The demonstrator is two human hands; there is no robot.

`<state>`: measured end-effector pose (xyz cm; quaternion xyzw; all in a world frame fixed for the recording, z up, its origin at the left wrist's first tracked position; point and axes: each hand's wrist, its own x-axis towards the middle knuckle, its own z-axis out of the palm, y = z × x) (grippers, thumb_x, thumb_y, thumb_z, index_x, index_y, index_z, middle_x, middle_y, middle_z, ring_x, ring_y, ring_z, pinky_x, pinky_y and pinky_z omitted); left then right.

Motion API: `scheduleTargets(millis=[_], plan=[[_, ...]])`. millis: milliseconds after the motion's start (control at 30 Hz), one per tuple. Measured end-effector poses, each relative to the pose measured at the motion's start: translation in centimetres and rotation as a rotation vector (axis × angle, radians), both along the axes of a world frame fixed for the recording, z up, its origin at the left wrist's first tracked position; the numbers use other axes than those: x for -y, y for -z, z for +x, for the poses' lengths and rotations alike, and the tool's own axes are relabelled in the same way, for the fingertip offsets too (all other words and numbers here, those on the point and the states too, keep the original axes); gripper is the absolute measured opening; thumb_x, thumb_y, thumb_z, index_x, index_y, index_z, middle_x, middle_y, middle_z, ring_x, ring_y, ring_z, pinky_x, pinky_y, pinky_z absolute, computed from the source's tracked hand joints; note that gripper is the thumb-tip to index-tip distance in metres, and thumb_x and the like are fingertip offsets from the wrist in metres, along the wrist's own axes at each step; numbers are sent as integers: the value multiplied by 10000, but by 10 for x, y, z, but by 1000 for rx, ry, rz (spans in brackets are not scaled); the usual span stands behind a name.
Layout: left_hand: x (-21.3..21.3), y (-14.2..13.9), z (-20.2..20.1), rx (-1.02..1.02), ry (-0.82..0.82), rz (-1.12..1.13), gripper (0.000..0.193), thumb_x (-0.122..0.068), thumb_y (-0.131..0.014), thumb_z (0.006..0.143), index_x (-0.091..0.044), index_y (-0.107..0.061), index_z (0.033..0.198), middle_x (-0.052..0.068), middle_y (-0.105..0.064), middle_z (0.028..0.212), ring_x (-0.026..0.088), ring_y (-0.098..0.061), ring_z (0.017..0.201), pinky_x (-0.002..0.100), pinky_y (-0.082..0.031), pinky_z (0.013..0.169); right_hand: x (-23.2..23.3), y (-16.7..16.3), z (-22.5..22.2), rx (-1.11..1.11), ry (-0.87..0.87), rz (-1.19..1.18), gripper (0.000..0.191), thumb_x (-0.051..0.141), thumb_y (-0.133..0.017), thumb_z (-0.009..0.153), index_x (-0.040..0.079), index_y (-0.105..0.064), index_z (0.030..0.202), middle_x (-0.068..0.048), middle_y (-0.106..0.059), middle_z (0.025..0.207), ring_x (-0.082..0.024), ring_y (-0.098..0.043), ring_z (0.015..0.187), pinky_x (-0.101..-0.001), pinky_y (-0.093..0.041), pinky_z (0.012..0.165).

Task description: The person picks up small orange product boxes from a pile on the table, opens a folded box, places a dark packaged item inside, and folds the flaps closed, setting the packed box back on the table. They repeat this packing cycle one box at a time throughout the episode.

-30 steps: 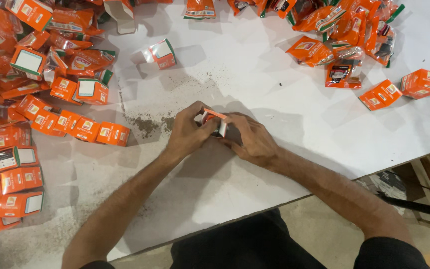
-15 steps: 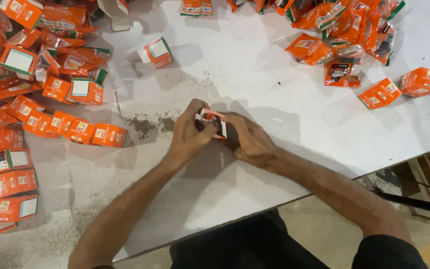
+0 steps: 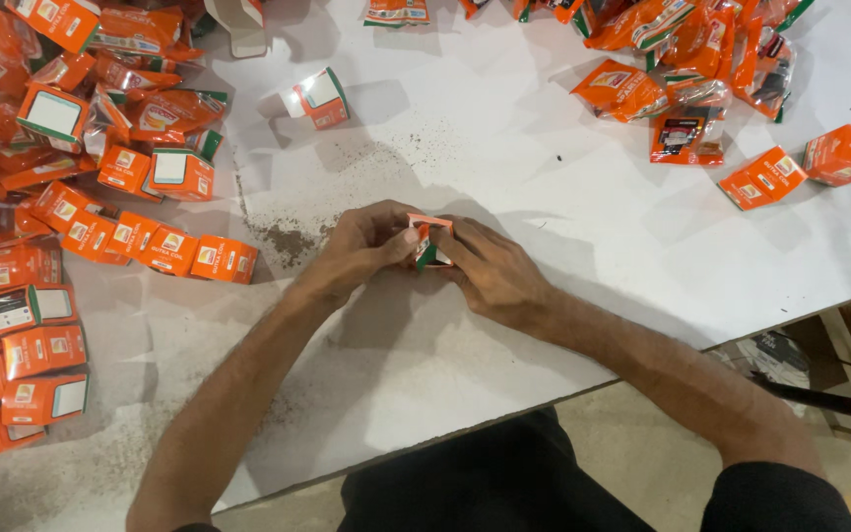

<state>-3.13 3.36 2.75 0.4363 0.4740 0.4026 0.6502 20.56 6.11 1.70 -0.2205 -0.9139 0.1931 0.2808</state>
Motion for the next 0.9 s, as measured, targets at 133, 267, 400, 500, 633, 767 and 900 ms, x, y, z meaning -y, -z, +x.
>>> scheduleTargets(millis=[133, 267, 400, 500, 633, 767, 900], plan=[[-7, 3, 15, -219, 13, -55, 215, -121, -725, 891, -29, -613, 1050, 75, -671, 845, 163, -628, 761, 327, -540, 637, 0, 5, 0, -39, 32, -217, 556, -87, -652, 807, -44, -457, 1326, -230, -603, 1317, -435, -636, 1177, -486, -561, 952], [3, 2, 28, -591, -155, 591, 265, -8, -756, 867, -10, -611, 1089, 180, -601, 1110, 279, -619, 987, 340, -635, 759, 1, 8, 2, -79, -9, 8, 437, -81, -704, 831, 24, -483, 1193, -299, -577, 1342, -473, -635, 1189, -499, -569, 979], [21, 5, 23, -567, -34, 947, 402, 31, -697, 905, -29, -585, 1286, 170, -642, 1385, 353, -635, 1287, 424, -583, 1034, -2, 12, 6, -67, -17, -60, 463, -105, -673, 799, 24, -426, 1169, -324, -572, 1330, -496, -625, 1202, -512, -566, 977], [26, 9, 17, -636, 43, 1110, 432, -7, -767, 865, -44, -593, 1258, 183, -590, 1444, 395, -546, 1390, 481, -538, 1114, -1, 16, 6, -58, 34, -190, 487, -111, -663, 792, 11, -403, 1186, -320, -600, 1290, -495, -640, 1141, -515, -568, 912], [26, 14, 17, -742, -3, 1065, 375, -10, -777, 856, -67, -630, 1196, 151, -629, 1411, 369, -584, 1367, 455, -573, 1063, -2, 17, 8, -125, -13, -198, 497, -113, -671, 818, 17, -378, 1199, -332, -613, 1275, -501, -655, 1075, -502, -589, 855], [24, 20, 18, -705, -27, 1090, 357, 19, -757, 827, -70, -653, 1157, 154, -650, 1407, 371, -617, 1351, 417, -617, 1023, -2, 16, 10, -44, 11, -291, 473, -120, -649, 834, 19, -373, 1192, -302, -631, 1246, -456, -696, 998, -487, -597, 792], [21, 22, 14, -703, -17, 1137, 310, 10, -786, 860, -53, -634, 1123, 148, -639, 1414, 346, -618, 1359, 433, -608, 1062, -3, 16, 9, -51, 11, -221, 511, -153, -618, 767, 2, -367, 1184, -341, -589, 1317, -475, -687, 1009, -485, -598, 783]])
